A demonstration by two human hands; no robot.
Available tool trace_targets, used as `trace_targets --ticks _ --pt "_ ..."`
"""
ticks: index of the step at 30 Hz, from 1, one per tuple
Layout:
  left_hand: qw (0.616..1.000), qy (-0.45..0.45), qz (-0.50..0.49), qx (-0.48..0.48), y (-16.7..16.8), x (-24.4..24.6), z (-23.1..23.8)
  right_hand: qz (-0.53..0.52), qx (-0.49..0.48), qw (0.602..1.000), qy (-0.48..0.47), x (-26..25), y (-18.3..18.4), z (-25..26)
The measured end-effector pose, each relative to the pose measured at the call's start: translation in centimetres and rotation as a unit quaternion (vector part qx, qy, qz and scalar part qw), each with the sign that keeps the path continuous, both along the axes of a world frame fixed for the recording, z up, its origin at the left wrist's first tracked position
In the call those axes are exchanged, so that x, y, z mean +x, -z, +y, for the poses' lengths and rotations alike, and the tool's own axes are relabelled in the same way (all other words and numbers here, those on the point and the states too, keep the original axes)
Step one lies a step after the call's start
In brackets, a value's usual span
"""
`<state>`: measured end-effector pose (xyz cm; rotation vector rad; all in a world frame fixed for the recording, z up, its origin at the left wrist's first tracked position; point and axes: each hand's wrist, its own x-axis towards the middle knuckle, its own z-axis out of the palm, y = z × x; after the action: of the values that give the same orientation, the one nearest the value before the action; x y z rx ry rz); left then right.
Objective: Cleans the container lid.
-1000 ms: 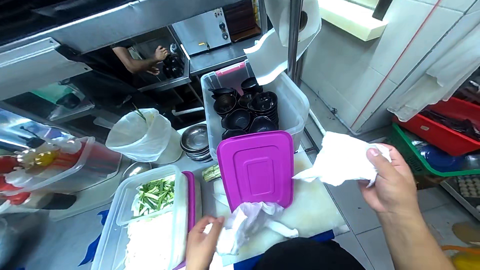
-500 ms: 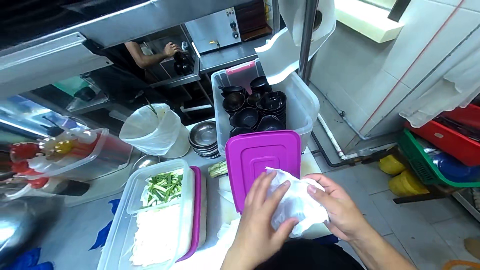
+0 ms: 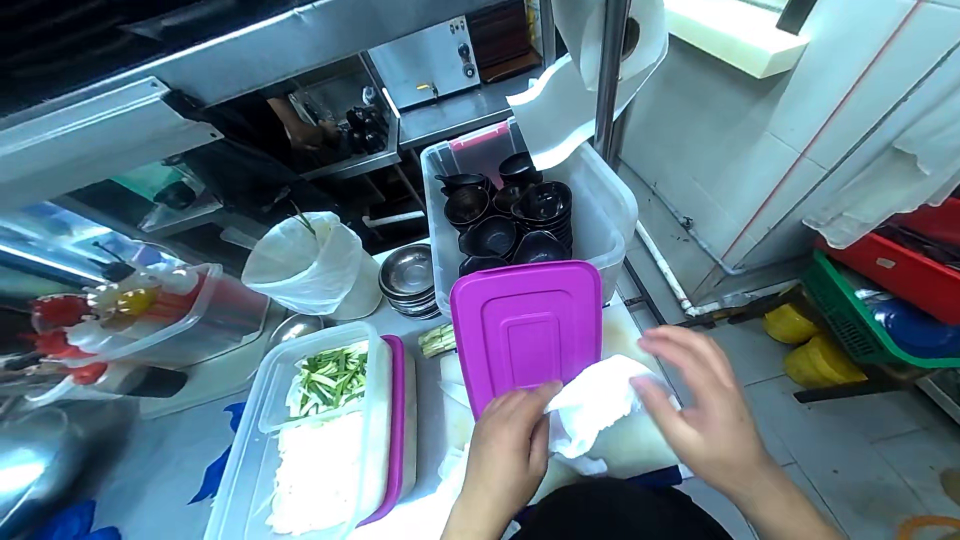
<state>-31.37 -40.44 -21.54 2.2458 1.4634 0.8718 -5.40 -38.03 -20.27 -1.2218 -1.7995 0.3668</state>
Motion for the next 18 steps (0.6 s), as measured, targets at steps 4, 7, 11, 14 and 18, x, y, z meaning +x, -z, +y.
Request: trace_targets --ticks 4,7,11,14,18 --pt "0.995 0.024 0.022 0.093 -1.1 0.5 -0.4 -0.188 0.004 0.973 -0.131 -2.5 -1.6 -0.8" --pt "0.991 0.003 0.018 0.130 -0.9 0.5 -0.4 -0.150 -0.020 0.984 -0.098 -2.5 -0.4 -0.2" --pt "0.992 0.010 -0.109 0.069 0.2 1.5 -1.4 -0.055 0.023 0.998 -0.003 -3.5 0.4 -0.5" --pt "0.966 0.025 -0.251 -0.056 0.2 3.7 -2.5 -0.013 0.039 0.999 0.007 -5.3 1.2 -1.1" --pt "0.864 0.085 -0.451 -0.208 -1.0 4.4 -2.8 -0.021 -0.026 0.994 -0.101 -6.1 1.2 -1.7"
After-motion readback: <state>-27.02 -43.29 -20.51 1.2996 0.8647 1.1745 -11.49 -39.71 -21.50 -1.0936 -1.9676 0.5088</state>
